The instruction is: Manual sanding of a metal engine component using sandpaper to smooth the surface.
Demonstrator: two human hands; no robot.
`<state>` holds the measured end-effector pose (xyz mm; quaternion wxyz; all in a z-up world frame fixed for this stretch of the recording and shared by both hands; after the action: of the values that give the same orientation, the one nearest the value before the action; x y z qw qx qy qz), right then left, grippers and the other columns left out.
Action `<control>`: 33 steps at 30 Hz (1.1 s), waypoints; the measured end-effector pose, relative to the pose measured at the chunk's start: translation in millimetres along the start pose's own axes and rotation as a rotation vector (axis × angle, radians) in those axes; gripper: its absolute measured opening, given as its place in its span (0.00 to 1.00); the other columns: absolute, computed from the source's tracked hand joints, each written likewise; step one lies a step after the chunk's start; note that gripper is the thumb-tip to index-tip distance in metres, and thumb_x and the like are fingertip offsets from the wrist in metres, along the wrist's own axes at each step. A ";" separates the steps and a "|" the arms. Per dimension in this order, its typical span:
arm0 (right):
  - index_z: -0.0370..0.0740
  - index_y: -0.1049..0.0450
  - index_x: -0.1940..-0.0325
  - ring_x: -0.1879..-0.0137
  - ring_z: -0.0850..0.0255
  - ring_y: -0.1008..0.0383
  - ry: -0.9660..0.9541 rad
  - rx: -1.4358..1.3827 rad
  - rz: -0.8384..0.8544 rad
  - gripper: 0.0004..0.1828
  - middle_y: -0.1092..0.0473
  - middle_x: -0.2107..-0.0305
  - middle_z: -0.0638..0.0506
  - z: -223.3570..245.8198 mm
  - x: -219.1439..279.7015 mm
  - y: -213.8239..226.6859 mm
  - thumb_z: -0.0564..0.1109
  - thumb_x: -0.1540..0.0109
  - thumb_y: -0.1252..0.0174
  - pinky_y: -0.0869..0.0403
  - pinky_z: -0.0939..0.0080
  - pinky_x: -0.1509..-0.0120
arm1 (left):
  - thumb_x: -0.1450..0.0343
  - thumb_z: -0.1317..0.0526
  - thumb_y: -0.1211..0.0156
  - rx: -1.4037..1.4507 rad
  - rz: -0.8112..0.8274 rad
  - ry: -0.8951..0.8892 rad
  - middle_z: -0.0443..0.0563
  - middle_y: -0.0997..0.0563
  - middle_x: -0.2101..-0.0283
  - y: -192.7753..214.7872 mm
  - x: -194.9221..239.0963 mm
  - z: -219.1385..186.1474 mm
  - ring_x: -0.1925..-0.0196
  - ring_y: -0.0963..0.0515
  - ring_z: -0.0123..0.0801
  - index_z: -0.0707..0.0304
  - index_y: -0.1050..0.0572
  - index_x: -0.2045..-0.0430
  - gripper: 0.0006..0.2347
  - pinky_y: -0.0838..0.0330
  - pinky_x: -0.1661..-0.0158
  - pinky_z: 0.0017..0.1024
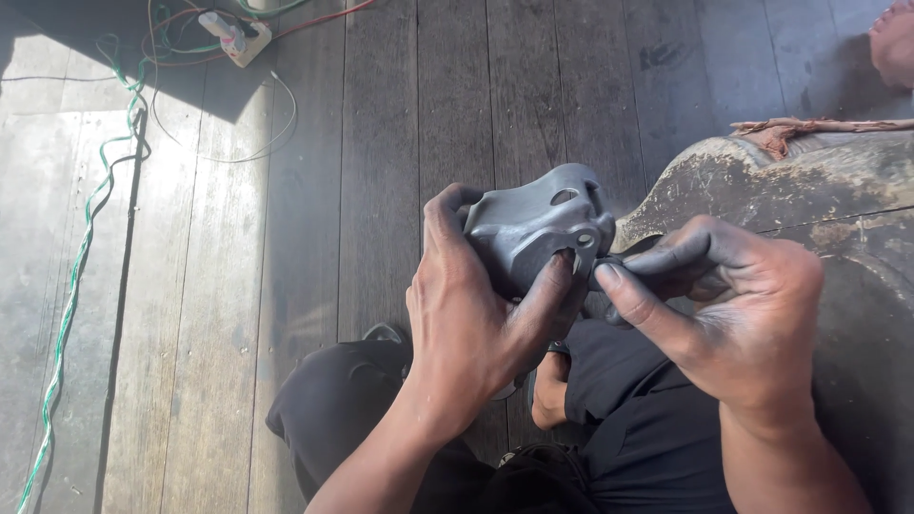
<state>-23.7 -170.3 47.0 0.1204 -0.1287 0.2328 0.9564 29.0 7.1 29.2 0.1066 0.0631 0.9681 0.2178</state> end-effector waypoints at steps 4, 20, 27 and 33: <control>0.26 0.28 0.69 0.78 0.68 0.31 0.042 0.052 -0.076 0.08 0.26 0.76 0.45 3.1 2.4 -2.4 0.29 0.44 0.32 0.33 0.76 0.73 | 0.37 0.52 0.36 -0.029 -0.026 0.009 0.68 0.21 0.61 -4.0 2.0 2.6 0.70 0.14 0.46 0.80 0.42 0.46 0.33 0.19 0.71 0.39; 0.35 0.27 0.74 0.81 0.72 0.27 0.143 0.073 0.059 0.09 0.24 0.81 0.54 6.0 -7.1 -8.5 0.33 0.48 0.31 0.31 0.76 0.75 | 0.39 0.56 0.34 -0.046 -0.062 0.079 0.70 0.21 0.57 0.2 -0.1 6.9 0.64 0.14 0.52 0.73 0.41 0.47 0.30 0.19 0.64 0.43; 0.31 0.28 0.58 0.70 0.68 0.28 0.134 -0.083 -0.078 0.11 0.26 0.70 0.48 -12.9 -13.4 12.9 0.32 0.40 0.33 0.29 0.75 0.65 | 0.37 0.58 0.40 0.188 0.044 0.095 0.65 0.19 0.58 -9.1 1.6 12.6 0.64 0.15 0.43 0.73 0.41 0.47 0.27 0.19 0.62 0.37; 0.32 0.27 0.60 0.73 0.69 0.33 0.223 0.069 -0.072 0.14 0.25 0.69 0.49 -0.5 -8.4 8.4 0.32 0.44 0.29 0.34 0.72 0.68 | 0.31 0.58 0.53 0.471 0.168 0.224 0.64 0.24 0.52 -26.2 5.4 34.7 0.49 0.25 0.41 0.71 0.36 0.45 0.21 0.30 0.45 0.41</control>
<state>-18.2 -179.2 52.7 0.1322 -0.2383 0.2729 0.9226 29.9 -1.3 -13.8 -0.0371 0.1416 0.9892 0.0005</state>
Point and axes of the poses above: each hand's wrist, its own x-axis away from the middle knuckle, its own y-axis out of the back of the hand, z = x × y, the point moved 2 cm from there along -x, towards the middle knuckle
